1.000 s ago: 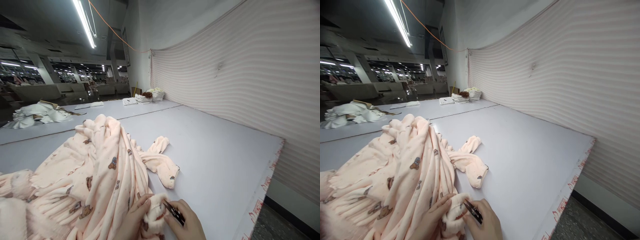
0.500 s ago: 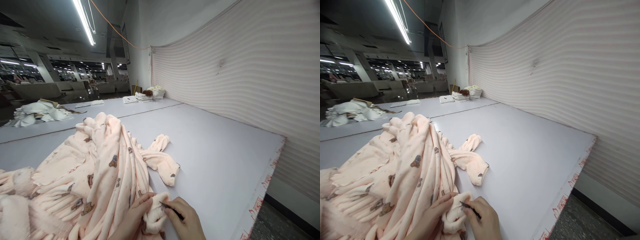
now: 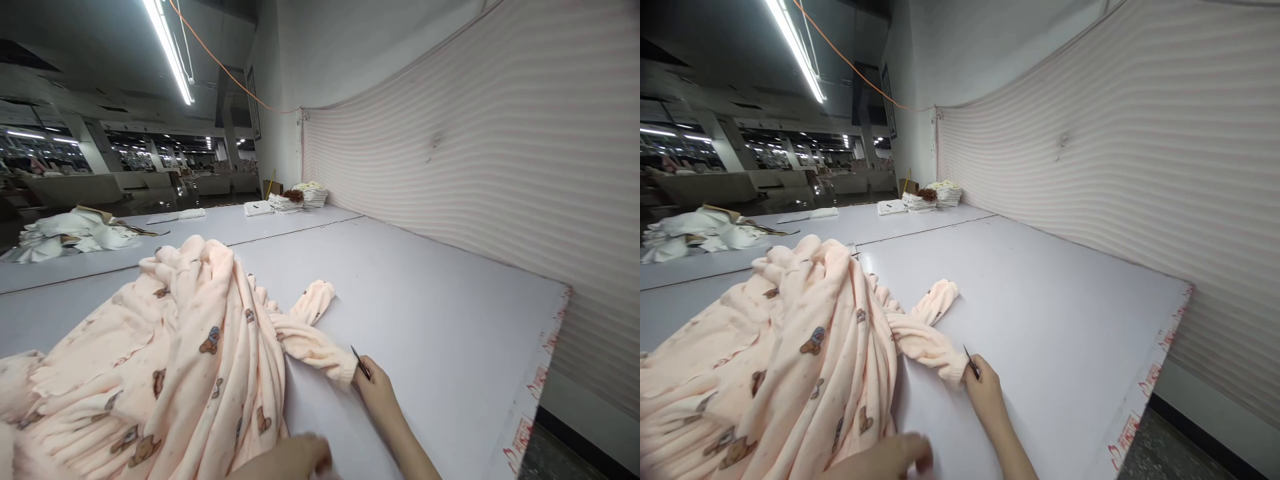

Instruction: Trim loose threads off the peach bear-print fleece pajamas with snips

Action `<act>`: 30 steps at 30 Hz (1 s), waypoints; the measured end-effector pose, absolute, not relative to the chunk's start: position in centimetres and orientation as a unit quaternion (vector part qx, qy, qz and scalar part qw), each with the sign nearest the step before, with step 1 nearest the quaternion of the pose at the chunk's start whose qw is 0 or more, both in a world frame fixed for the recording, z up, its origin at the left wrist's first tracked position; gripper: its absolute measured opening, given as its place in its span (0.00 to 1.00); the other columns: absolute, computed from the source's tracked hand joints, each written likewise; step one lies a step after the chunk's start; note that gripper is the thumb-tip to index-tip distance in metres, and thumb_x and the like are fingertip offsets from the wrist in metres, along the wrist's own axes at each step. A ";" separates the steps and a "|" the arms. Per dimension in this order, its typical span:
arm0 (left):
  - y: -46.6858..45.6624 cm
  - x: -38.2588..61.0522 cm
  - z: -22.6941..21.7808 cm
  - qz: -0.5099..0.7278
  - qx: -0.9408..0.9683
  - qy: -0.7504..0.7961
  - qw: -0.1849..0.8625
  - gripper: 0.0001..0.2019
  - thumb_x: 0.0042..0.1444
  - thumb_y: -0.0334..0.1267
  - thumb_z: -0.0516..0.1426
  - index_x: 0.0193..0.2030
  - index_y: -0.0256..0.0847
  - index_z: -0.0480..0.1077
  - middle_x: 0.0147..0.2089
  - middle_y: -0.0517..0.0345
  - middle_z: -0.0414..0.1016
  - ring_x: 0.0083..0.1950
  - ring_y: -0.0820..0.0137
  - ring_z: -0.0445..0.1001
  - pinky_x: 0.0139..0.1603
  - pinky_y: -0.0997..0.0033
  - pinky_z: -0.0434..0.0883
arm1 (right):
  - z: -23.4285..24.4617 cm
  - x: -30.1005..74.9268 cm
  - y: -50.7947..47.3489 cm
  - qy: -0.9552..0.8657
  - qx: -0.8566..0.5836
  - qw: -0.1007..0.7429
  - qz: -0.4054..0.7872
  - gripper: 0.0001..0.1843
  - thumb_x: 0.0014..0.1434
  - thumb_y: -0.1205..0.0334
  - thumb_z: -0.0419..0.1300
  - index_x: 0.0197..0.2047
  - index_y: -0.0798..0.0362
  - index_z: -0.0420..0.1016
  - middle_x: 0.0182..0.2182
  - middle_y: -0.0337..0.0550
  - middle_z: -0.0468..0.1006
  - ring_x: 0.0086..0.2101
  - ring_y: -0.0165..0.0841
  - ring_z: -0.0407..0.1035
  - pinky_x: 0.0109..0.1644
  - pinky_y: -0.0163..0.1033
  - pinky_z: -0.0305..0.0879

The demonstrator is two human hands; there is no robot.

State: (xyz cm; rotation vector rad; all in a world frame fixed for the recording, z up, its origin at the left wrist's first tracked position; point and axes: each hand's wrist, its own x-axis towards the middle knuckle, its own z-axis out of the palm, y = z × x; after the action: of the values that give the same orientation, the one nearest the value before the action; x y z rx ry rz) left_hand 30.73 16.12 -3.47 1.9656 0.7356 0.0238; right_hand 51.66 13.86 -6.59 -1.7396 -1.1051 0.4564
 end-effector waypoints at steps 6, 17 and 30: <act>17.1 34.9 -2.3 0.306 0.747 0.421 0.414 0.17 0.49 0.36 0.56 0.47 0.40 0.61 0.44 0.50 0.69 0.45 0.59 0.70 0.46 0.62 0.66 | -5.6 49.3 11.2 -0.443 -0.665 0.539 0.265 0.14 0.61 0.52 0.52 0.31 0.53 0.70 0.26 0.36 0.72 0.29 0.31 0.67 0.32 0.32 0.65; 17.9 33.9 -3.4 0.324 0.369 0.276 0.826 0.15 0.48 0.41 0.64 0.41 0.39 0.69 0.37 0.52 0.78 0.38 0.64 0.77 0.38 0.69 0.70 | -4.2 48.2 12.3 -0.479 -0.732 0.482 0.051 0.08 0.60 0.60 0.50 0.38 0.50 0.70 0.34 0.40 0.77 0.34 0.35 0.72 0.37 0.35 0.64; 17.8 32.7 -1.9 0.293 0.342 0.254 0.856 0.14 0.51 0.45 0.62 0.37 0.36 0.76 0.30 0.55 0.78 0.33 0.68 0.74 0.32 0.73 0.66 | -3.0 46.6 12.5 -0.447 -0.741 0.500 0.038 0.06 0.56 0.58 0.55 0.29 0.49 0.65 0.27 0.38 0.72 0.29 0.34 0.68 0.34 0.35 0.64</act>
State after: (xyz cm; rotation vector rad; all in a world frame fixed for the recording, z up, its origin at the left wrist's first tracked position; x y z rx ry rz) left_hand 32.66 17.78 -1.90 0.7184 0.5336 0.6163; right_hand 46.63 12.54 -3.03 -1.7922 -1.0800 0.0915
